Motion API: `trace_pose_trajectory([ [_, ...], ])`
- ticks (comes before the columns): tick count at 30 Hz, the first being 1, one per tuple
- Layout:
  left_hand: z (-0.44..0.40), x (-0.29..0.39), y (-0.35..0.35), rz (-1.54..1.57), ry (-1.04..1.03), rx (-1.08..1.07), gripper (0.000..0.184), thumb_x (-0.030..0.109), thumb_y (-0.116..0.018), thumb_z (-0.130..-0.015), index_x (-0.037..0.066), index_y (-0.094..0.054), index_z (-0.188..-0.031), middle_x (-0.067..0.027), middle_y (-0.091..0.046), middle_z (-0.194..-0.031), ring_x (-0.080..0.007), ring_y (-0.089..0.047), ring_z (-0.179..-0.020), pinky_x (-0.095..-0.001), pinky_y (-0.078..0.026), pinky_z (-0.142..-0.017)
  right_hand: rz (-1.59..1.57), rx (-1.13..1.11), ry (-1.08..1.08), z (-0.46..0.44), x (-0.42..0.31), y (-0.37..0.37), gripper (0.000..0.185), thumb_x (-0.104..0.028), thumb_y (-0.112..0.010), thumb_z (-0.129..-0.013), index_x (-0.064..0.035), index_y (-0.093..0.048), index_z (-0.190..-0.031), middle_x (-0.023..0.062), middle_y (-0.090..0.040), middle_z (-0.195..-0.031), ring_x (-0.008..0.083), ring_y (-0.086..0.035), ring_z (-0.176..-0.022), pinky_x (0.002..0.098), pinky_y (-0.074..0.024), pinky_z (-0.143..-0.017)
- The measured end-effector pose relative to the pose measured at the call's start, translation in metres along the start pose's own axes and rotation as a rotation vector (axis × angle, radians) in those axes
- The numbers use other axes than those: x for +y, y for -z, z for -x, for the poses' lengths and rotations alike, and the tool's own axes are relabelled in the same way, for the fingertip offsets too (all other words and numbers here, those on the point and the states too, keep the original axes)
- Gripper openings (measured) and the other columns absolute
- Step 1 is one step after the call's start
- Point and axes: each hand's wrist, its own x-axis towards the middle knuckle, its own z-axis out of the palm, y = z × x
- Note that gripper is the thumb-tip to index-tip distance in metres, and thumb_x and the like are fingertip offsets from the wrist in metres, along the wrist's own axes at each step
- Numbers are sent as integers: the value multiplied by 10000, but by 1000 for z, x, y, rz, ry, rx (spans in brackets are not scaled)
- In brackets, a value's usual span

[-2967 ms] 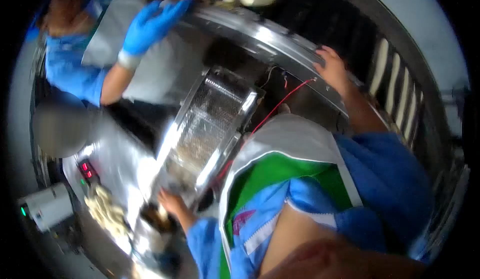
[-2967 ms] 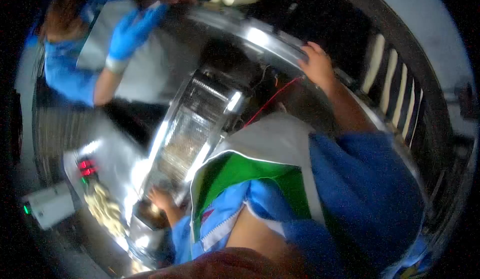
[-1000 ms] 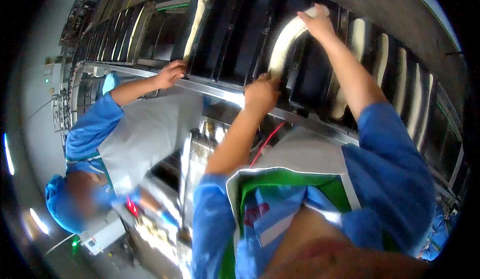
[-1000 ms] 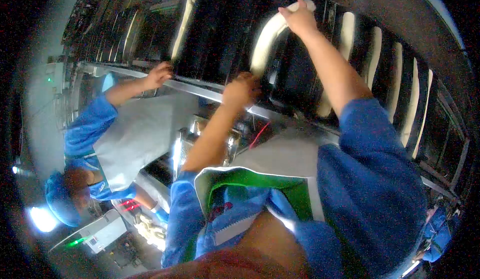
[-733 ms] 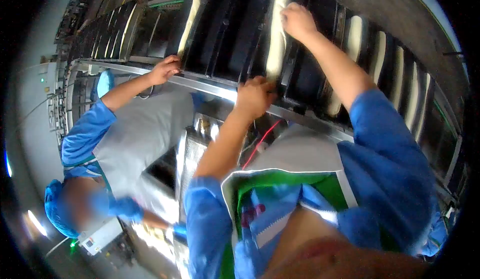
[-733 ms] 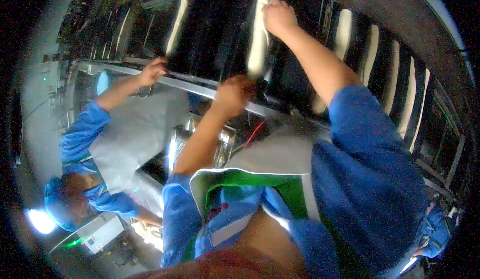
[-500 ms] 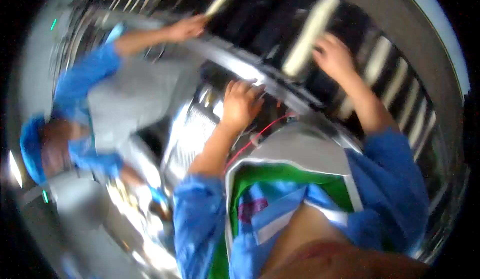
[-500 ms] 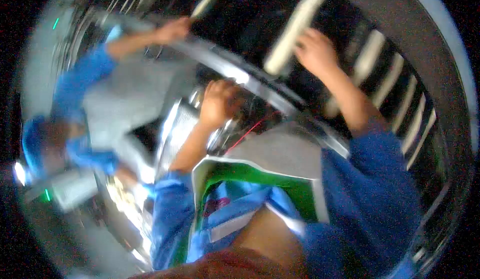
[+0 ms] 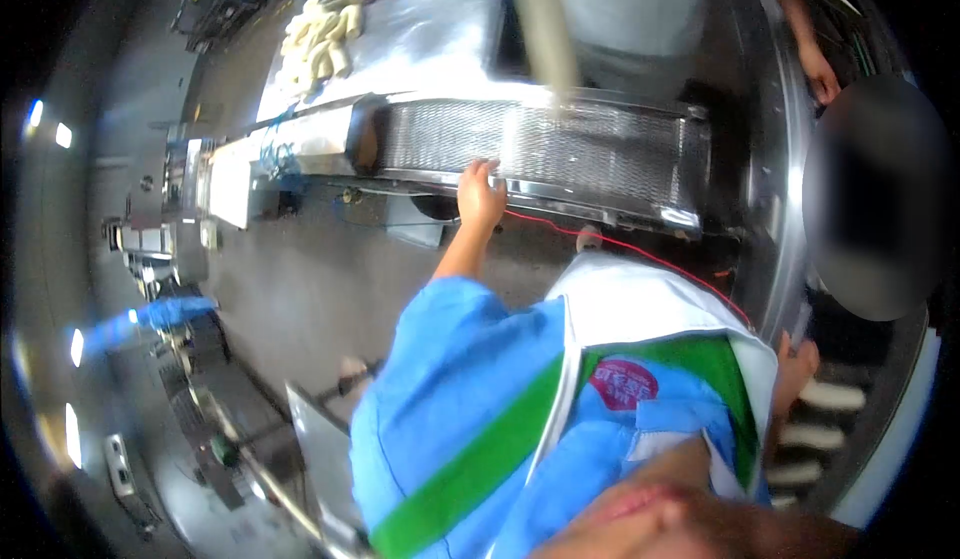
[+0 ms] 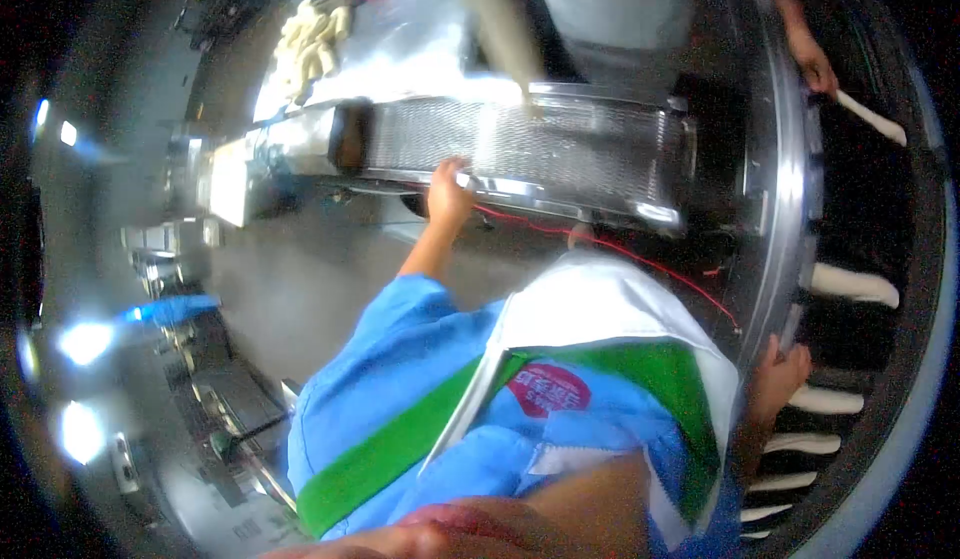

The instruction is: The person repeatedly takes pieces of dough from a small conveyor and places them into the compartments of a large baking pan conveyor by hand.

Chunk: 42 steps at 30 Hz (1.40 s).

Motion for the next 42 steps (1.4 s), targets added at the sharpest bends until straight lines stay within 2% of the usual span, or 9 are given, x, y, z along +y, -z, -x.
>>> trace_pose_trajectory([
  [2, -6, -32, 10, -19, 75, 17, 366, 126, -681, -678, 90, -606, -1034, -148, -560, -1122, -335, -519, -1042, -406, -419, -900, 120, 17, 93, 3, 18, -20, 639, -451, -587, -825, 133, -532, -1079, 302, -506, -1163, 411, -418, -1172, 461, -337, -988],
  [7, -17, -86, 17, -29, 237, 140, 390, 127, -678, -680, 58, -587, -1053, -148, -552, -1123, -335, -500, -1061, -407, -396, -922, 213, -8, 34, -1, 8, -13, 704, -502, -603, -790, 129, -526, -1091, 295, -496, -1192, 413, -416, -1181, 456, -326, -1008],
  [11, -29, -127, 26, -2, 371, 237, 409, 131, -685, -672, 55, -583, -1062, -154, -545, -1137, -338, -501, -1064, -408, -397, -922, 228, 22, 29, -3, 20, -24, 710, -511, -586, -799, 148, -538, -1059, 291, -511, -1175, 411, -417, -1180, 448, -320, -1014],
  [14, -41, -154, 38, 39, 553, 327, 427, 139, -673, -668, 61, -585, -1079, -163, -547, -1136, -332, -500, -1084, -405, -396, -933, 294, -121, -81, -4, -12, 2, 691, -506, -580, -810, 137, -538, -1062, 280, -516, -1170, 407, -427, -1167, 448, -333, -1002],
  [20, -50, -183, 52, 131, 720, 301, 451, 153, -655, -660, 104, -587, -1103, -146, -538, -1161, -315, -504, -1091, -383, -408, -939, 155, -100, -78, 0, 0, -14, 681, -532, -568, -810, 111, -564, -1036, 275, -551, -1106, 410, -460, -1125, 454, -366, -971],
  [31, -72, -185, 37, -19, 469, 222, 523, 131, -700, -643, 63, -568, -1144, -160, -544, -1161, -317, -496, -1098, -389, -388, -954, 179, 24, -121, 27, 11, -16, 649, -519, -542, -833, 106, -585, -1001, 281, -544, -1124, 411, -436, -1165, 448, -352, -997],
  [33, -78, -179, 36, -49, 393, 239, 518, 90, -638, -648, 56, -551, -1157, -151, -519, -1179, -337, -476, -1090, -405, -380, -953, 164, -94, -169, 27, 10, -13, 646, -517, -539, -835, 105, -585, -1005, 280, -531, -1149, 412, -422, -1177, 447, -344, -1004],
  [39, -90, -170, 29, -131, 330, 212, 525, 81, -641, -645, 44, -545, -1160, -153, -520, -1177, -334, -475, -1092, -407, -389, -942, 242, 34, -113, 40, 65, -45, 646, -516, -540, -834, 108, -586, -991, 287, -536, -1122, 428, -426, -1155, 455, -329, -1010],
  [42, -92, -171, 26, -147, 365, 179, 544, 78, -641, -642, 42, -526, -1172, -157, -512, -1186, -341, -473, -1094, -413, -392, -936, 187, -70, -113, 40, 62, -39, 691, -548, -530, -826, 117, -581, -1005, 294, -539, -1113, 432, -421, -1160, 468, -314, -1018],
])
